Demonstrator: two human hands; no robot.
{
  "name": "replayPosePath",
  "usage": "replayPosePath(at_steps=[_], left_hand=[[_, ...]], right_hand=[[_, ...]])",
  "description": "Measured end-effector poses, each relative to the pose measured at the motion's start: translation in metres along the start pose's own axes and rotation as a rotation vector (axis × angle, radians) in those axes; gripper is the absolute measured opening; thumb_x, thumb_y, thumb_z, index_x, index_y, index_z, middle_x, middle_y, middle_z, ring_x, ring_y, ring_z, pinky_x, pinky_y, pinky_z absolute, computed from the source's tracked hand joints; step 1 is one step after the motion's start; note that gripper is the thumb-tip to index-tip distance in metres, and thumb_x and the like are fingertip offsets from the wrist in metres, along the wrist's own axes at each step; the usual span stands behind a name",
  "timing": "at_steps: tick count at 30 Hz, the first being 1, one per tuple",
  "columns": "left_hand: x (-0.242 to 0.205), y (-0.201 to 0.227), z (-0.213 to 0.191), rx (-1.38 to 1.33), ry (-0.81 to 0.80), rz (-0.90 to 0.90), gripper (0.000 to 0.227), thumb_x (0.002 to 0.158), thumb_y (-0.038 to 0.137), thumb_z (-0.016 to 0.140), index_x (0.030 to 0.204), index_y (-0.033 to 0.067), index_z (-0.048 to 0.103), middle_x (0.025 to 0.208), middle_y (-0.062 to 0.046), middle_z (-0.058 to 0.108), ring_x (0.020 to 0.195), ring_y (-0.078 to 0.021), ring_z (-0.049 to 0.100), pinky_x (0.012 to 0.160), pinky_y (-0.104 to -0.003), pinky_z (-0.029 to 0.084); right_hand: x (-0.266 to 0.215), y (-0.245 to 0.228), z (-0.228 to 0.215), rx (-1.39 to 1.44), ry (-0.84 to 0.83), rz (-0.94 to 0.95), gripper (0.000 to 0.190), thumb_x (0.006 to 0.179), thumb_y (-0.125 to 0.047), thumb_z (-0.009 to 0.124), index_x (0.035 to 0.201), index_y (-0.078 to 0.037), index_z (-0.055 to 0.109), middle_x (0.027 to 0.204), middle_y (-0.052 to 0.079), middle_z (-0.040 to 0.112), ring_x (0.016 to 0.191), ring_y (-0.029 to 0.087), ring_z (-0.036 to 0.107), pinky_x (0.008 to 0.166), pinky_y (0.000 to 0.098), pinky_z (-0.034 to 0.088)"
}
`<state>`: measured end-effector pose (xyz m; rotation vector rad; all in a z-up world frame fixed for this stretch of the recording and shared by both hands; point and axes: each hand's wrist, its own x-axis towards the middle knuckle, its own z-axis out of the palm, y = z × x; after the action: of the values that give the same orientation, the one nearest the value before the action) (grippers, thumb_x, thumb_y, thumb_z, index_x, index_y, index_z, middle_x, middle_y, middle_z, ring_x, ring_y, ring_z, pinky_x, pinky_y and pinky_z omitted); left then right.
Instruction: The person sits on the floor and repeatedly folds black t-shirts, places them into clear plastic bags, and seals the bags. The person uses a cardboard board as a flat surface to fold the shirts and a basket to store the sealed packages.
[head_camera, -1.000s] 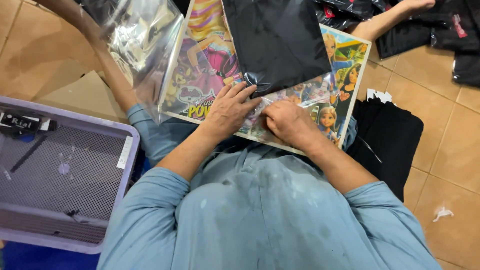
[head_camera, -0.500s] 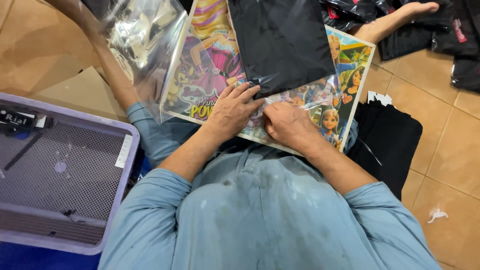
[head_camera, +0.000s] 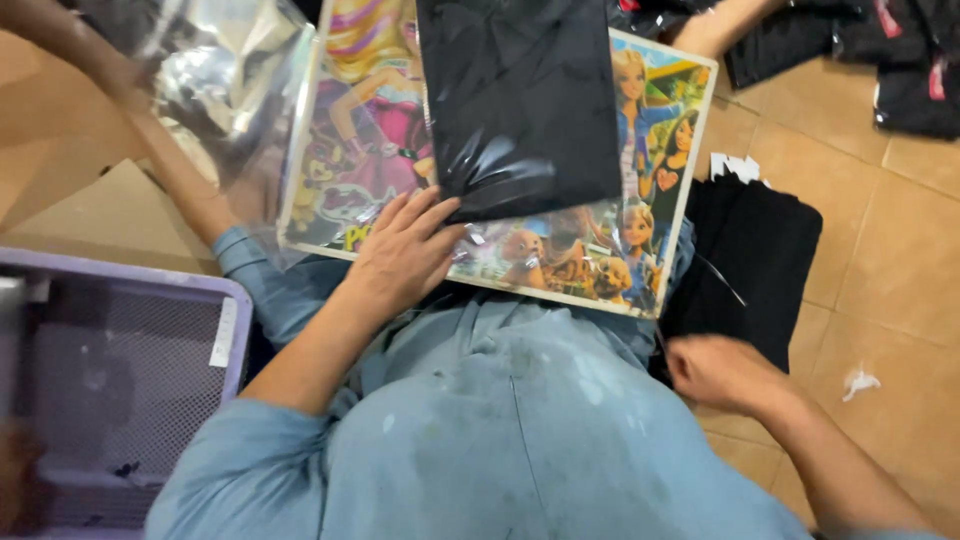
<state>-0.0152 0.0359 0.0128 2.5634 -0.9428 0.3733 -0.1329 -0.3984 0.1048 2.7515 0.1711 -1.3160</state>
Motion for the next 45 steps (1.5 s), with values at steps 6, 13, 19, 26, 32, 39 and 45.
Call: replayPosePath(at_steps=[6,13,19,26,32,39,45], left_hand=[[-0.029,0.008,-0.03,-0.042,-0.186,0.097,0.049,0.093,0.027,0.069,0.138,0.0114,0.06,0.156,-0.011,0.05,0.145,-0.0342,0.046,0.12,-0.053,0.036],[-0.042,0.011,-0.002,-0.081,0.048,0.114,0.025,0.102,0.023,0.06,0.125,0.0193,0.067,0.142,-0.004,0.064,0.136,-0.0276,0.057,0.116,-0.045,0.043],[-0.034,0.012,-0.003,-0.287,0.069,-0.05,0.014,0.102,0.024,0.063,0.11,0.0202,0.074,0.121,0.001,0.074,0.125,-0.0236,0.066,0.106,-0.039,0.051],[-0.017,0.001,-0.005,-0.393,-0.097,-0.265,0.012,0.1,0.024,0.066,0.108,0.0186,0.073,0.101,-0.005,0.076,0.111,-0.0265,0.071,0.094,-0.04,0.056],[0.004,0.003,-0.018,-0.383,-0.2,-0.43,0.015,0.1,0.031,0.065,0.109,0.02,0.068,0.089,-0.011,0.073,0.094,-0.0346,0.071,0.083,-0.049,0.057],[0.025,-0.009,-0.002,-0.153,-0.243,-0.525,0.016,0.096,0.039,0.066,0.101,0.0237,0.063,0.086,-0.006,0.07,0.081,-0.0331,0.073,0.071,-0.048,0.059],[-0.004,-0.02,0.043,0.278,0.168,-0.385,0.027,0.088,0.036,0.069,0.111,0.0261,0.058,0.102,0.0,0.062,0.085,-0.0215,0.07,0.07,-0.035,0.059]], right_hand=[[-0.018,0.025,0.039,-0.04,-0.354,0.048,0.008,0.075,-0.028,0.059,0.069,-0.028,0.064,0.071,-0.01,0.062,0.066,0.011,0.05,0.061,0.033,0.037],[0.054,-0.022,-0.002,0.017,0.951,-0.507,0.055,0.086,-0.018,0.068,0.141,-0.019,0.064,0.146,0.006,0.063,0.134,0.028,0.059,0.108,0.0405,0.049],[0.082,-0.039,-0.007,0.119,1.059,-0.758,0.053,0.08,-0.013,0.063,0.132,-0.013,0.069,0.142,0.007,0.067,0.132,0.028,0.062,0.106,0.0395,0.051],[0.096,-0.043,-0.013,0.37,1.037,-0.65,0.016,0.093,-0.026,0.077,0.107,-0.018,0.078,0.121,-0.001,0.077,0.119,0.021,0.07,0.102,0.0337,0.055],[0.103,-0.047,-0.034,0.948,0.825,-0.343,0.008,0.099,-0.02,0.075,0.104,-0.016,0.079,0.087,0.001,0.078,0.087,0.017,0.075,0.078,0.0307,0.057],[0.121,-0.041,-0.048,0.944,0.764,-0.263,0.019,0.096,-0.015,0.079,0.114,-0.019,0.076,0.081,0.002,0.075,0.073,0.012,0.071,0.067,0.0255,0.056],[0.129,-0.041,-0.054,1.047,0.566,-0.34,0.047,0.099,-0.008,0.075,0.14,0.0,0.054,0.094,0.024,0.067,0.075,0.031,0.069,0.069,0.0398,0.059]])
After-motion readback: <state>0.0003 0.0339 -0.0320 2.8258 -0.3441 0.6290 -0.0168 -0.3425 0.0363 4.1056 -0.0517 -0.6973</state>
